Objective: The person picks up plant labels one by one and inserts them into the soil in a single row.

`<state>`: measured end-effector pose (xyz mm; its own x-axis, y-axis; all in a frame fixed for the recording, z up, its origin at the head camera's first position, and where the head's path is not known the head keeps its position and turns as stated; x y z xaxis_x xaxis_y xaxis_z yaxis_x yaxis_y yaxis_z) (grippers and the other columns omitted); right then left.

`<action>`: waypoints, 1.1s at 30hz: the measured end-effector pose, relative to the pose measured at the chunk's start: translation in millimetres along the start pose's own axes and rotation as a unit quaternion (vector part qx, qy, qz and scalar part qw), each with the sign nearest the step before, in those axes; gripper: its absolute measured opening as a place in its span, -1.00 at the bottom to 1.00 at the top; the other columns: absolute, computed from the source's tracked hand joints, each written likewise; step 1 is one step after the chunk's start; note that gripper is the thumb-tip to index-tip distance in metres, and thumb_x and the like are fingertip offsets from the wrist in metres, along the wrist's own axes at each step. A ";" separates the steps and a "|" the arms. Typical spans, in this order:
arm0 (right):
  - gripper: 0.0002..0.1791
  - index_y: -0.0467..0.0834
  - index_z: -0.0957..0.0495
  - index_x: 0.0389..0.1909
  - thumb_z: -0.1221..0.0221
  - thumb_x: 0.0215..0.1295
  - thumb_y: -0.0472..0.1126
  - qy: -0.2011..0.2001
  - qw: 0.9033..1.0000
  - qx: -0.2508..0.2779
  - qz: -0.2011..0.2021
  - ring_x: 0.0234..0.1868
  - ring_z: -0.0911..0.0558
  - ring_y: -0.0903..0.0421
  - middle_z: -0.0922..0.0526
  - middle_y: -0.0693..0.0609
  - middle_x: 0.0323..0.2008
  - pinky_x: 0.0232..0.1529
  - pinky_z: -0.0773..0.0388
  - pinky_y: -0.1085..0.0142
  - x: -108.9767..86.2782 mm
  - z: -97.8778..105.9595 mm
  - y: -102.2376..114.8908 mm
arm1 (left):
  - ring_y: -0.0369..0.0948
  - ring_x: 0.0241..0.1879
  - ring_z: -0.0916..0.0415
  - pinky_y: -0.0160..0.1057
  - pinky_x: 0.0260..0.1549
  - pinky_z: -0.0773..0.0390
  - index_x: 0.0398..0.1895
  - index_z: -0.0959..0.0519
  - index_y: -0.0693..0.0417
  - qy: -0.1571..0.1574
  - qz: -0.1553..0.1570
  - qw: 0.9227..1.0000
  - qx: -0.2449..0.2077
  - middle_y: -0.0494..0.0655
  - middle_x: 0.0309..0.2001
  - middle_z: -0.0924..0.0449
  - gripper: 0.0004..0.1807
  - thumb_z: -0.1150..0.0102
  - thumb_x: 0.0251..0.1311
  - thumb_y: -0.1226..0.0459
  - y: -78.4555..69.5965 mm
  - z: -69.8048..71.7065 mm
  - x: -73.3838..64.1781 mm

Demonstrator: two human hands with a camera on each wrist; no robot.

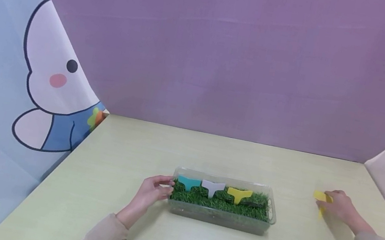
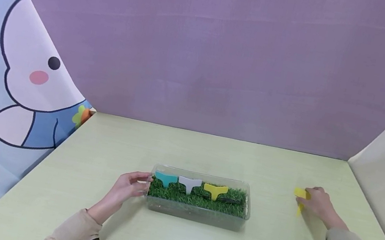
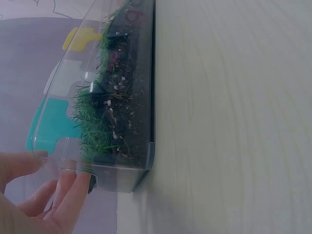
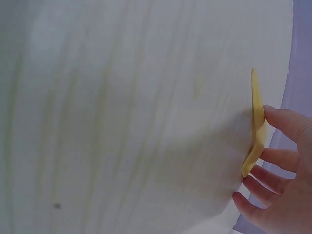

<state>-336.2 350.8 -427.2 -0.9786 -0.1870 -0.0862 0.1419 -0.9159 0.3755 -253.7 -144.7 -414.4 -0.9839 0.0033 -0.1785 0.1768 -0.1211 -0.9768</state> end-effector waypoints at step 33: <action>-0.56 -0.57 -0.40 -0.30 -0.25 -0.09 -0.27 -0.041 0.999 0.024 0.003 -0.35 -0.46 -0.26 -0.47 -0.47 -0.34 -0.33 -0.43 -0.05 4.2 13.3 4.4 | -0.06 -0.22 -0.52 -0.13 -0.20 -0.57 0.03 -0.36 0.42 0.006 0.002 1.000 0.002 0.23 -0.10 -0.48 -0.57 -0.09 0.05 0.45 0.8 -0.7 0.1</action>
<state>-341.7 350.7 -413.6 -0.9869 -0.1611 -0.0083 0.1428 -0.8964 0.4196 -253.6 -144.1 -415.2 -0.9830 0.0139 -0.1832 0.1801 -0.1258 -0.9756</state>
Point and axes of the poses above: each hand's wrist, its own x-axis towards the middle knuckle, its own z-axis out of the back of the hand, y = z × x, the point moved 9 cm from there along x, towards the middle knuckle
